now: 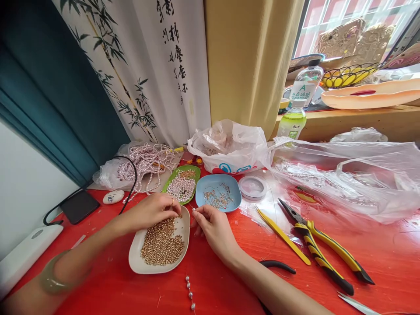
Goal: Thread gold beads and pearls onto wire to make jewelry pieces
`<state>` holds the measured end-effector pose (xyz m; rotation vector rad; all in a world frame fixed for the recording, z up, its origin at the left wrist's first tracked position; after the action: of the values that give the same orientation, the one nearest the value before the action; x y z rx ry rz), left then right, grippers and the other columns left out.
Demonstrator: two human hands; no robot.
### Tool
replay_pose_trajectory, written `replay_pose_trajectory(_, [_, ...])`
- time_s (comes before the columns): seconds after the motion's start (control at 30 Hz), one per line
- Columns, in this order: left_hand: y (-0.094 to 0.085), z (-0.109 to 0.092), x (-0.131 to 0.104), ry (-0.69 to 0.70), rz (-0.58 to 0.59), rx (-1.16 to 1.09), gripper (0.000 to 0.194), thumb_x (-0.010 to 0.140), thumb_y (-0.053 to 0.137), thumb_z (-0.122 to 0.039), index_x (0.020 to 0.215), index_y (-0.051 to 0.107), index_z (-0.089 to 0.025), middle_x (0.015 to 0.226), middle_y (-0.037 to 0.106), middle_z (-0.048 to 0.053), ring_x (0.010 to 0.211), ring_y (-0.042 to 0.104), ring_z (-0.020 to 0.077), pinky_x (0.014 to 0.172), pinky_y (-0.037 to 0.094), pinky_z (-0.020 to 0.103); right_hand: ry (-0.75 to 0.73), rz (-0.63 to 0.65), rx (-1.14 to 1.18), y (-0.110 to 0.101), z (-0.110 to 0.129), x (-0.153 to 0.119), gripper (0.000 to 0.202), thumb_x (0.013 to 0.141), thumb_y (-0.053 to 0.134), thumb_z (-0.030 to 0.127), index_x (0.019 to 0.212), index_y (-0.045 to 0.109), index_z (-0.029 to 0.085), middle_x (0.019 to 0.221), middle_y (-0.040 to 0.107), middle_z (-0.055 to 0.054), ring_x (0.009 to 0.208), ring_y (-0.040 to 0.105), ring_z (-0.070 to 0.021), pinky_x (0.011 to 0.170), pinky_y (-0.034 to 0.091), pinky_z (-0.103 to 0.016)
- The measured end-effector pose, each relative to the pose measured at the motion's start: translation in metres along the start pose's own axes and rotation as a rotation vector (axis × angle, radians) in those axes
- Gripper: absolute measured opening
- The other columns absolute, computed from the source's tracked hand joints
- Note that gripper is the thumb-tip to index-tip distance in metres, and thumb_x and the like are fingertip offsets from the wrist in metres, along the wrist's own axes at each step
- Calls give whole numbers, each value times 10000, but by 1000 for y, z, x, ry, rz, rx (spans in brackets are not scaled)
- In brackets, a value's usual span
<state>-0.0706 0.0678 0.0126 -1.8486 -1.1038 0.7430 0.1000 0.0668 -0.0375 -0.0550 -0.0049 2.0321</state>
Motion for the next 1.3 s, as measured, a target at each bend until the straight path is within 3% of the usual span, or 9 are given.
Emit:
replay_pose_trajectory(0.2, [12, 2, -9, -65, 1, 125, 164, 762, 513, -229, 784, 671, -190, 826, 655, 55, 777, 576, 193, 689, 393, 293, 1, -5, -15, -1, 1, -2, 208, 804, 457, 325, 671, 501, 172, 607, 581, 10, 481, 508, -93, 497, 409, -226])
replay_pose_trajectory(0.37, [16, -1, -11, -39, -2, 113, 167, 751, 492, -196, 730, 657, -179, 783, 628, 55, 775, 551, 197, 691, 381, 301, -6, -3, -29, -1, 2, -1, 202, 800, 460, 320, 666, 501, 174, 599, 581, 13, 479, 508, -94, 502, 411, -225])
replay_pose_trajectory(0.57, [15, -3, -5, -141, -96, -215, 62, 649, 556, -171, 614, 607, -167, 692, 580, 35, 762, 518, 208, 709, 370, 326, -22, -11, -35, -1, 0, -1, 206, 802, 459, 323, 669, 509, 173, 597, 588, 8, 476, 506, -99, 499, 406, -229])
replay_pose_trajectory(0.73, [15, -4, 15, -191, -165, -606, 93, 697, 559, -236, 731, 576, -151, 715, 611, 29, 658, 547, 139, 624, 419, 265, -33, -41, -68, -1, 6, -5, 202, 796, 470, 282, 631, 515, 173, 519, 559, 29, 455, 492, -97, 486, 379, -218])
replay_pose_trajectory(0.93, [26, 0, 26, -216, -151, -1045, 149, 678, 625, -244, 782, 600, -139, 766, 638, 33, 657, 570, 93, 631, 450, 215, -58, -93, -63, -2, 13, -9, 209, 778, 459, 218, 573, 484, 180, 460, 499, 55, 427, 461, -84, 465, 365, -200])
replay_pose_trajectory(1.3, [34, 9, 26, -252, -153, -1290, 137, 642, 706, -218, 733, 648, -134, 759, 643, 13, 627, 554, 68, 610, 438, 189, -80, -135, -39, -4, 15, -9, 178, 741, 450, 217, 565, 451, 193, 452, 479, 59, 418, 440, -85, 456, 364, -205])
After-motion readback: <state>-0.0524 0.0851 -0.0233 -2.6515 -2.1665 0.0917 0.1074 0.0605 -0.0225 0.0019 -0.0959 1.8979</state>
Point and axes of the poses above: each hand's wrist, its own x-axis towards the middle knuckle, its own y-axis out of the palm, z = x × y, the point moved 2 cm from there along x, towards the middle knuckle
